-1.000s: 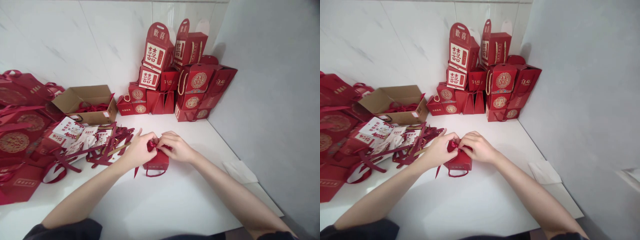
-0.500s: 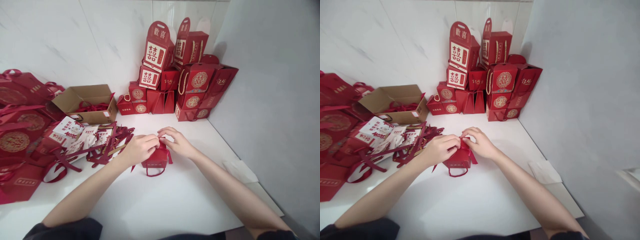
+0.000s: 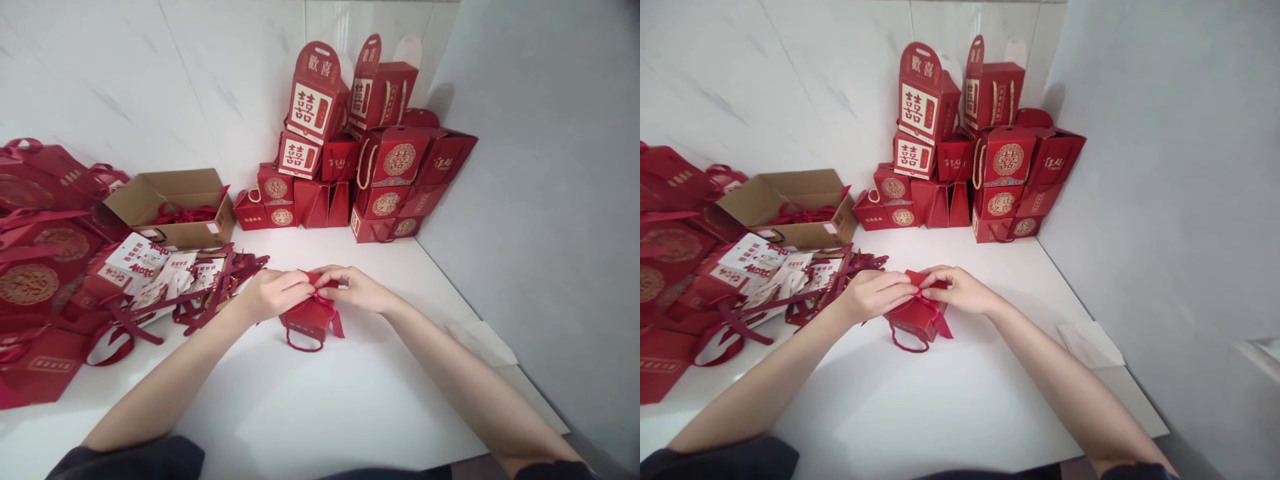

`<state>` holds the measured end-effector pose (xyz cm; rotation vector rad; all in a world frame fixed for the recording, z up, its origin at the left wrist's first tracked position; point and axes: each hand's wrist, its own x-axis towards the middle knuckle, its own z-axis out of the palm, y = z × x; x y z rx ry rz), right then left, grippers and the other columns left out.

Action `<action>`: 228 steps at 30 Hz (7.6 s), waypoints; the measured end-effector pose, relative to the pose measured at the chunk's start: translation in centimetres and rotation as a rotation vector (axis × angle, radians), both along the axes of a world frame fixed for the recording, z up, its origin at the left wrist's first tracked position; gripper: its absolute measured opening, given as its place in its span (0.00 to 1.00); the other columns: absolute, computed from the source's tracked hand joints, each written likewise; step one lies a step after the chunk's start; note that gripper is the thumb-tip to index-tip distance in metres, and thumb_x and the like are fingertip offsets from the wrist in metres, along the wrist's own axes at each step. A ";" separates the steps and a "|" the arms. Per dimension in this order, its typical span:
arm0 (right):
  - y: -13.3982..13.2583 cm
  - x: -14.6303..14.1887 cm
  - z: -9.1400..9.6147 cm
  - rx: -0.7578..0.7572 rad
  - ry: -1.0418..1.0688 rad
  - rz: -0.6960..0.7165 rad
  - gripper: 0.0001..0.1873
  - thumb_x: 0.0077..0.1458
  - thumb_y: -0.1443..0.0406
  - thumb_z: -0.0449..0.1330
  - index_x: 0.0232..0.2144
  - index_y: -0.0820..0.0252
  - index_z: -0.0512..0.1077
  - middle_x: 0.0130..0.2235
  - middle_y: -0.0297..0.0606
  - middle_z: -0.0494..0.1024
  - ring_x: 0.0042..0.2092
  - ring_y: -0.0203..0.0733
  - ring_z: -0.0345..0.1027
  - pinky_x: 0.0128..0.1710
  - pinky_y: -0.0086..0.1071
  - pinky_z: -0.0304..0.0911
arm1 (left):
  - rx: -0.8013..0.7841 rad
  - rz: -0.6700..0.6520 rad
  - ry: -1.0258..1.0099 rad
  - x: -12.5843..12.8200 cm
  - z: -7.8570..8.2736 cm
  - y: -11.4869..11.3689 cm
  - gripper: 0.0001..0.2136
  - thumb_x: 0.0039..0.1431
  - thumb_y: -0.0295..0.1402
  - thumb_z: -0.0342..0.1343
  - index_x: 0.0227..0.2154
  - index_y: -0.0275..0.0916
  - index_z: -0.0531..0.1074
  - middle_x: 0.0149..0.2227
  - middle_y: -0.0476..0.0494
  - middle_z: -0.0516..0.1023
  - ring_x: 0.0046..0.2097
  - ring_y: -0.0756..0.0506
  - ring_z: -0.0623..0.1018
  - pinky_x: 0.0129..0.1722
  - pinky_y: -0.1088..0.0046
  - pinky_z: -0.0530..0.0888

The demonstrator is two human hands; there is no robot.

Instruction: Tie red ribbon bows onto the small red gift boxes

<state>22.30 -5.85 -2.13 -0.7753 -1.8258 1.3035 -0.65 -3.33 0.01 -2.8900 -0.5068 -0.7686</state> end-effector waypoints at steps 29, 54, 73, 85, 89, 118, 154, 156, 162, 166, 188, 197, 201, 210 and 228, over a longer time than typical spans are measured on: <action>-0.5 0.1 1.0 -0.129 -0.056 -0.058 0.07 0.51 0.66 0.61 0.24 0.62 0.69 0.53 0.43 0.72 0.49 0.44 0.69 0.52 0.40 0.59 | -1.015 0.308 0.040 0.0 4.2 -1.0 0.11 0.53 0.40 0.57 0.24 0.36 0.73 0.21 0.51 0.69 0.24 0.53 0.65 0.23 0.78 0.60; -1.2 0.4 2.2 0.205 -0.218 -0.117 0.02 0.55 0.68 0.59 0.33 0.57 0.72 0.46 0.38 0.74 0.49 0.41 0.68 0.53 0.38 0.59 | -0.865 0.041 0.317 -2.2 6.6 -0.3 0.10 0.57 0.30 0.52 0.31 0.40 0.80 0.32 0.47 0.69 0.30 0.52 0.69 0.31 0.78 0.64; -1.0 0.6 2.1 0.213 -0.273 -0.215 0.01 0.53 0.66 0.62 0.30 0.57 0.72 0.49 0.39 0.73 0.51 0.41 0.67 0.55 0.39 0.56 | -0.924 -0.168 0.539 -1.2 8.0 -2.6 0.14 0.59 0.31 0.53 0.47 0.45 0.75 0.37 0.45 0.78 0.33 0.50 0.74 0.35 0.78 0.68; -1.0 0.7 2.1 0.149 -0.270 -0.190 0.05 0.52 0.66 0.62 0.27 0.59 0.68 0.48 0.41 0.73 0.51 0.43 0.67 0.53 0.41 0.58 | -0.683 0.056 0.302 -2.4 6.2 0.2 0.10 0.59 0.32 0.53 0.38 0.45 0.79 0.29 0.48 0.76 0.29 0.52 0.72 0.31 0.78 0.66; -1.2 0.7 2.3 0.154 -0.262 -0.203 0.05 0.52 0.67 0.61 0.33 0.57 0.70 0.47 0.40 0.73 0.52 0.43 0.66 0.53 0.42 0.58 | -0.602 0.085 0.267 -2.3 5.4 0.5 0.11 0.60 0.32 0.52 0.41 0.47 0.79 0.30 0.48 0.77 0.30 0.51 0.72 0.34 0.77 0.67; -0.1 0.5 0.2 0.045 -0.104 -0.076 0.14 0.59 0.56 0.57 0.28 0.59 0.72 0.59 0.41 0.64 0.60 0.44 0.58 0.60 0.41 0.50 | -0.854 0.076 -0.060 0.2 0.4 1.5 0.18 0.48 0.45 0.62 0.20 0.36 0.64 0.29 0.51 0.62 0.32 0.50 0.65 0.37 0.72 0.64; -4.2 -2.5 2.8 0.617 -0.813 -0.393 0.09 0.64 0.66 0.49 0.32 0.60 0.66 0.32 0.41 0.75 0.34 0.44 0.67 0.40 0.38 0.57 | -1.054 0.102 0.010 -0.5 1.8 1.2 0.19 0.56 0.43 0.56 0.17 0.35 0.63 0.20 0.52 0.62 0.22 0.55 0.59 0.23 0.76 0.58; -4.2 -2.1 3.2 0.487 -0.764 -0.386 0.08 0.65 0.65 0.48 0.35 0.59 0.65 0.31 0.37 0.75 0.30 0.40 0.67 0.37 0.35 0.59 | -1.079 0.104 -0.020 -0.4 1.5 1.2 0.20 0.56 0.42 0.55 0.15 0.35 0.61 0.18 0.53 0.60 0.21 0.55 0.57 0.22 0.76 0.56; -4.7 -0.8 4.5 0.449 -0.687 -0.225 0.15 0.61 0.62 0.54 0.50 0.53 0.61 0.42 0.37 0.74 0.31 0.38 0.68 0.32 0.30 0.61 | -1.072 0.132 -0.051 -0.1 0.9 1.1 0.20 0.57 0.40 0.54 0.14 0.34 0.61 0.17 0.53 0.58 0.22 0.55 0.58 0.23 0.77 0.56; -4.6 -0.3 4.7 0.543 -0.785 -0.156 0.12 0.62 0.67 0.51 0.48 0.52 0.65 0.43 0.36 0.72 0.30 0.35 0.67 0.32 0.30 0.61 | -1.091 0.125 -0.026 0.0 1.2 1.0 0.18 0.53 0.40 0.57 0.16 0.34 0.64 0.18 0.53 0.61 0.23 0.55 0.59 0.23 0.77 0.58; -3.0 -0.4 3.9 -0.017 -0.531 -0.284 0.19 0.56 0.61 0.53 0.15 0.61 0.59 0.19 0.27 0.61 0.24 0.31 0.53 0.26 0.26 0.50 | -1.115 0.058 0.081 -0.4 1.3 1.3 0.25 0.48 0.41 0.62 0.18 0.38 0.48 0.19 0.56 0.53 0.24 0.55 0.54 0.24 0.77 0.52; -2.6 4.0 6.1 -0.164 -0.764 0.193 0.17 0.58 0.59 0.52 0.23 0.61 0.70 0.24 0.33 0.74 0.26 0.34 0.64 0.28 0.27 0.56 | -1.180 0.150 0.047 -0.2 1.6 1.0 0.20 0.58 0.43 0.51 0.17 0.37 0.56 0.19 0.54 0.53 0.23 0.54 0.54 0.24 0.75 0.53; -2.3 6.3 7.1 -0.135 -0.762 0.173 0.14 0.56 0.56 0.56 0.32 0.60 0.74 0.34 0.36 0.78 0.34 0.39 0.68 0.34 0.29 0.60 | -1.078 0.226 0.055 0.0 1.4 0.6 0.19 0.49 0.46 0.60 0.18 0.36 0.62 0.20 0.54 0.59 0.23 0.54 0.57 0.24 0.76 0.55; 0.0 0.3 1.4 -0.198 -0.139 -0.082 0.16 0.56 0.53 0.58 0.35 0.60 0.68 0.50 0.41 0.71 0.42 0.39 0.69 0.43 0.35 0.65 | -1.043 0.192 0.100 0.2 2.0 0.1 0.21 0.44 0.47 0.64 0.18 0.36 0.62 0.19 0.54 0.59 0.24 0.54 0.58 0.24 0.76 0.56; -0.2 1.0 0.6 -0.011 -0.107 0.039 0.11 0.57 0.60 0.61 0.26 0.60 0.69 0.57 0.42 0.64 0.60 0.42 0.58 0.60 0.41 0.49 | -1.068 0.148 0.122 -0.8 1.0 1.7 0.26 0.40 0.43 0.66 0.16 0.37 0.51 0.20 0.56 0.54 0.24 0.55 0.55 0.24 0.77 0.54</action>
